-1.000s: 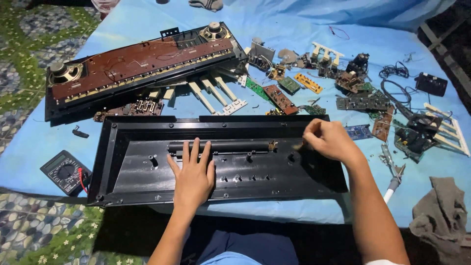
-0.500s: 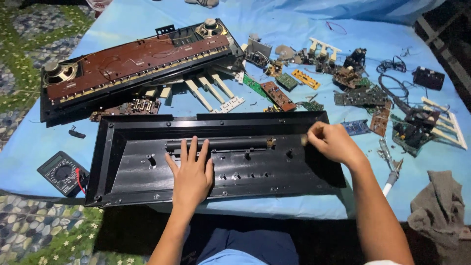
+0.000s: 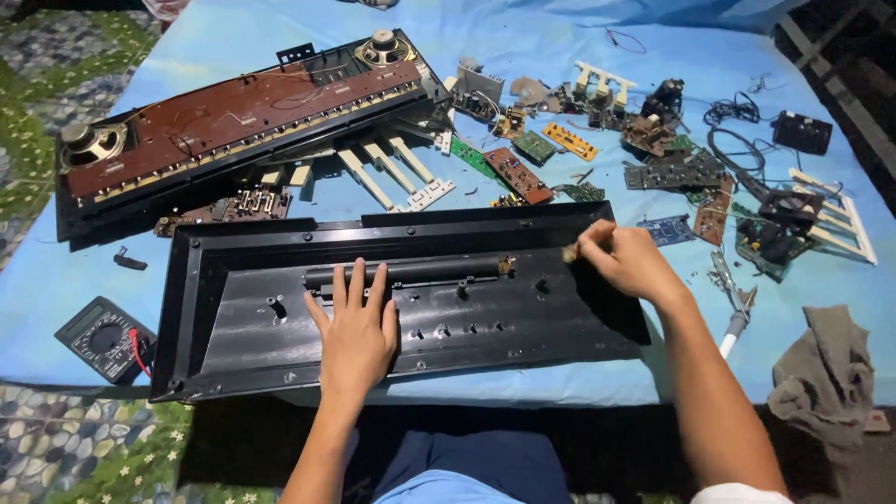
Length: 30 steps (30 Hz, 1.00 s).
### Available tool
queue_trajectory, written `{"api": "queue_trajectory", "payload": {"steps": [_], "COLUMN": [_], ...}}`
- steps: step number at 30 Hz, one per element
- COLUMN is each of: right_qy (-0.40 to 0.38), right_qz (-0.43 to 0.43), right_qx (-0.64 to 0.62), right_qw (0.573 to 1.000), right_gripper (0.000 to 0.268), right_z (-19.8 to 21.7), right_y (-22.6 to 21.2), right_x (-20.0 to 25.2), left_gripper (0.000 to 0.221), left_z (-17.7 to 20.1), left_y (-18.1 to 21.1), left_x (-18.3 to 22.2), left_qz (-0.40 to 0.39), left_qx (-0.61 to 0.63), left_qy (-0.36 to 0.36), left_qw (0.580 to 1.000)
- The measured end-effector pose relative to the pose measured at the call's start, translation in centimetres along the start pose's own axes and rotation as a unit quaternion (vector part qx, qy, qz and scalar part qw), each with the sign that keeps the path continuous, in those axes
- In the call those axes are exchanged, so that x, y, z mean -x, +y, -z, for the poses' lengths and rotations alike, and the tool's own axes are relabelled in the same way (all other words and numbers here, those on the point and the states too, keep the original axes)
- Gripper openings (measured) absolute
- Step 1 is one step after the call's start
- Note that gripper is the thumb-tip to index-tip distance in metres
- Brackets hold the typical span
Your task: Cleaning the interior of an electronic instrument casing using a brush to remove dust and debris.
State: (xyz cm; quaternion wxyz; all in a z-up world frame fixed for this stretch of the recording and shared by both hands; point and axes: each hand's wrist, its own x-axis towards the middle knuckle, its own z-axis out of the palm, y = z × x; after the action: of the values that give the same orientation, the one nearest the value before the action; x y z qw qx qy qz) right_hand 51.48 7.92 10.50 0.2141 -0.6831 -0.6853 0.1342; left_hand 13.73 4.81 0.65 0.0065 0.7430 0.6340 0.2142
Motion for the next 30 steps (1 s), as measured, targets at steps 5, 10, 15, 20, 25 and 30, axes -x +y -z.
{"api": "queue_trajectory", "payload": {"steps": [5,10,15,20,25,30], "right_qy": [0.026,-0.045,0.042,-0.024,0.111,0.045], "right_qz": [0.013,-0.016,-0.004,-0.022,-0.013,0.012], "right_qx": [-0.13,-0.048,-0.072,-0.109,-0.038,-0.18], "right_qw": [0.991,0.998,0.997,0.994,0.993,0.983], "right_gripper": [0.02,0.024,0.021,0.025,0.018,0.039], "right_z": [1.4,0.7,0.6,1.1,-1.6,0.8], "right_y": [-1.4,0.2,0.0,-3.7,-1.1,-4.7], "right_x": [1.6,2.3,3.5,6.1,6.2,7.6], "left_gripper": [0.051,0.052,0.051,0.051,0.052,0.051], "left_z": [-0.1,-0.2,0.4,0.4,0.1,0.6], "left_y": [-0.1,-0.1,0.3,0.1,0.2,0.4], "left_x": [0.2,-0.2,0.0,0.2,0.1,0.1], "left_qz": [-0.002,0.002,0.0,0.004,0.003,0.004], "left_qx": [-0.005,-0.001,-0.011,-0.009,-0.015,-0.006], "left_qy": [0.004,0.003,0.003,0.004,0.007,-0.002], "left_qw": [1.0,1.0,1.0,1.0,1.0,1.0]}}
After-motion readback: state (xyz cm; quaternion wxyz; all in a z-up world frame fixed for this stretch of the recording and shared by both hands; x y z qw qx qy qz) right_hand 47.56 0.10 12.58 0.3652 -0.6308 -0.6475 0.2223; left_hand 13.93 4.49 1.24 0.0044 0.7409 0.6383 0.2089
